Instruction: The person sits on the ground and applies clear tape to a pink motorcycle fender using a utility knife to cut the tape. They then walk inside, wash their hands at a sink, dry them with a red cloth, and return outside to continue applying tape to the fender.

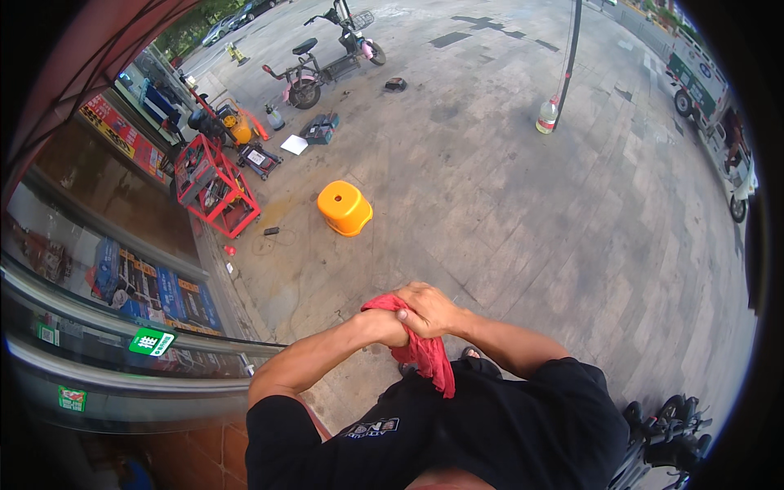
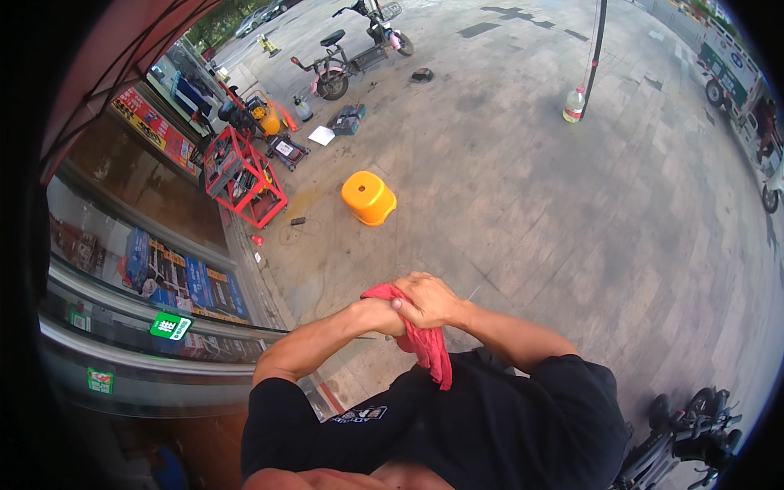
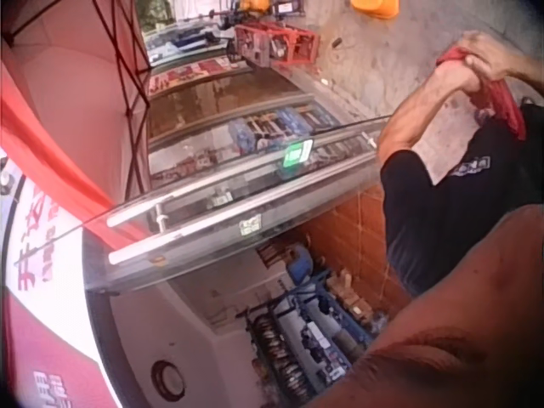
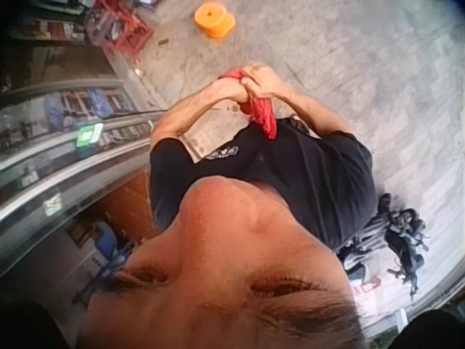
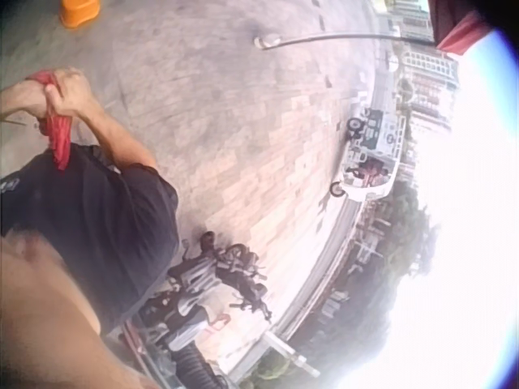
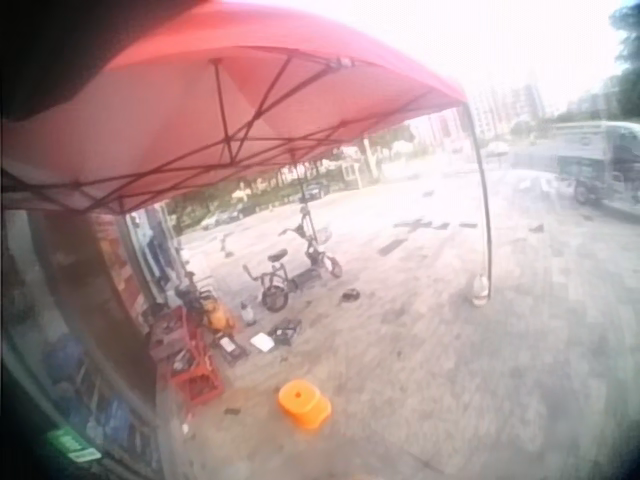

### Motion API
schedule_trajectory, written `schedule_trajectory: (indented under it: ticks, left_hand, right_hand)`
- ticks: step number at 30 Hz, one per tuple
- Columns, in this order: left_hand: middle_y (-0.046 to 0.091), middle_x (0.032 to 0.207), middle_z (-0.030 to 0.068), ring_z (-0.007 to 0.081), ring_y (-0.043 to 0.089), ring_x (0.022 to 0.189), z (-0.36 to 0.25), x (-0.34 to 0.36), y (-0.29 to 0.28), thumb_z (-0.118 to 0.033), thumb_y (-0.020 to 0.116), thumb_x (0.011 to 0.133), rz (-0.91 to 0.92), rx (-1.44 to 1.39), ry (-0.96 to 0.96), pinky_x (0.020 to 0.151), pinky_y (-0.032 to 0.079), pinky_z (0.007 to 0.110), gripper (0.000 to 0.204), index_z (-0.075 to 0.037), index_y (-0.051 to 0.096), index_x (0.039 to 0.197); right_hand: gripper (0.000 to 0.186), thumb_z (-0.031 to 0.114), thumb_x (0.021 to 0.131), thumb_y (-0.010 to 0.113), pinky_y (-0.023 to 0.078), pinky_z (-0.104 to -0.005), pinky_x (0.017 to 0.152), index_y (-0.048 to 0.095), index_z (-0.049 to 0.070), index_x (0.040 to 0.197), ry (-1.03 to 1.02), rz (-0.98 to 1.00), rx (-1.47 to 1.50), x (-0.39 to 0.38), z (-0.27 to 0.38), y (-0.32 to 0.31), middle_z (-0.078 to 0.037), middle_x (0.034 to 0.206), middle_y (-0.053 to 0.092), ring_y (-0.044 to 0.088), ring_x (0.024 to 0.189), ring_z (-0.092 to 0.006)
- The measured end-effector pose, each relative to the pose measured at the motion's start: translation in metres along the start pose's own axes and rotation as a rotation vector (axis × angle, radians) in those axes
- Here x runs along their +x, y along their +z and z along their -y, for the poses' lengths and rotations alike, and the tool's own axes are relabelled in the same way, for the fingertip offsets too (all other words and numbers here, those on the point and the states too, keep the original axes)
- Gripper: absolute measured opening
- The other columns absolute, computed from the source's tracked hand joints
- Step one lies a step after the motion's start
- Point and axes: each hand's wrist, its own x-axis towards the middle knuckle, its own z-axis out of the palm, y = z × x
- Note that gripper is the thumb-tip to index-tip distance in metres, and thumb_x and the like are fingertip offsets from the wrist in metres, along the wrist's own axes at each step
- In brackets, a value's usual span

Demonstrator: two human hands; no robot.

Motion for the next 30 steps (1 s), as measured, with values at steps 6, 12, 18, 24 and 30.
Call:
schedule_trajectory:
  ticks: [6, 12, 18, 24, 30]
  left_hand:
    - [0.068, 0.090, 0.0136, 0.0317, 0.065, 0.085, -0.011, -0.008, 0.006, -0.008, 0.065, 0.078, -0.442, -0.019, 0.390, 0.071, 0.052, 0.041, 0.010, -0.003, 0.067, 0.087]
    - [0.031, 0.151, 0.0297, 0.0416, 0.031, 0.142, -0.030, 0.017, 0.024, -0.042, 0.059, 0.094, -1.379, -0.293, 0.355, 0.113, 0.029, 0.050, 0.066, 0.000, 0.044, 0.142]
    - [0.013, 0.155, 0.0323, 0.0425, 0.019, 0.144, 0.008, 0.075, 0.046, -0.059, 0.040, 0.095, -1.393, -0.554, 0.251, 0.115, 0.020, 0.051, 0.079, 0.002, 0.038, 0.144]
    - [0.059, 0.121, 0.0132, 0.0286, 0.053, 0.118, 0.087, 0.080, 0.060, -0.031, 0.050, 0.099, -1.302, -1.324, 0.682, 0.106, 0.037, 0.042, 0.031, -0.004, 0.063, 0.111]
    - [0.063, 0.120, 0.0153, 0.0320, 0.057, 0.117, 0.092, 0.057, 0.062, -0.041, 0.048, 0.099, -0.511, -2.068, 1.105, 0.106, 0.039, 0.046, 0.042, -0.006, 0.061, 0.118]
  right_hand:
    - [0.038, 0.029, 0.102, 0.039, 0.048, -0.0483, 0.068, 0.057, 0.000, 0.086, 0.222, -0.030, 0.238, -0.028, -0.006, -0.022, -0.023, 0.077, 0.063, 0.058, 0.072, -0.0458]
    - [0.054, 0.046, 0.106, 0.031, 0.048, -0.0363, 0.081, 0.061, 0.001, 0.100, 0.495, -0.587, 0.567, -0.003, 0.012, -0.022, -0.007, 0.089, 0.063, 0.058, 0.086, -0.0161]
    - [0.057, 0.048, 0.107, 0.023, 0.036, -0.0324, 0.102, 0.053, 0.000, 0.119, 0.529, -0.546, 0.903, 0.017, 0.007, 0.039, -0.008, 0.117, 0.054, 0.046, 0.112, -0.0141]
    - [0.060, 0.044, 0.107, 0.024, 0.030, -0.0341, 0.113, 0.047, -0.003, 0.136, 0.265, -0.274, 0.415, 0.020, 0.015, 0.025, -0.016, 0.135, 0.053, 0.044, 0.131, -0.0278]
    - [0.061, 0.044, 0.105, 0.037, 0.050, -0.0387, 0.097, 0.041, -0.002, 0.143, 0.426, 0.424, 1.118, 0.028, 0.049, -0.020, -0.022, 0.137, 0.052, 0.060, 0.117, -0.0309]
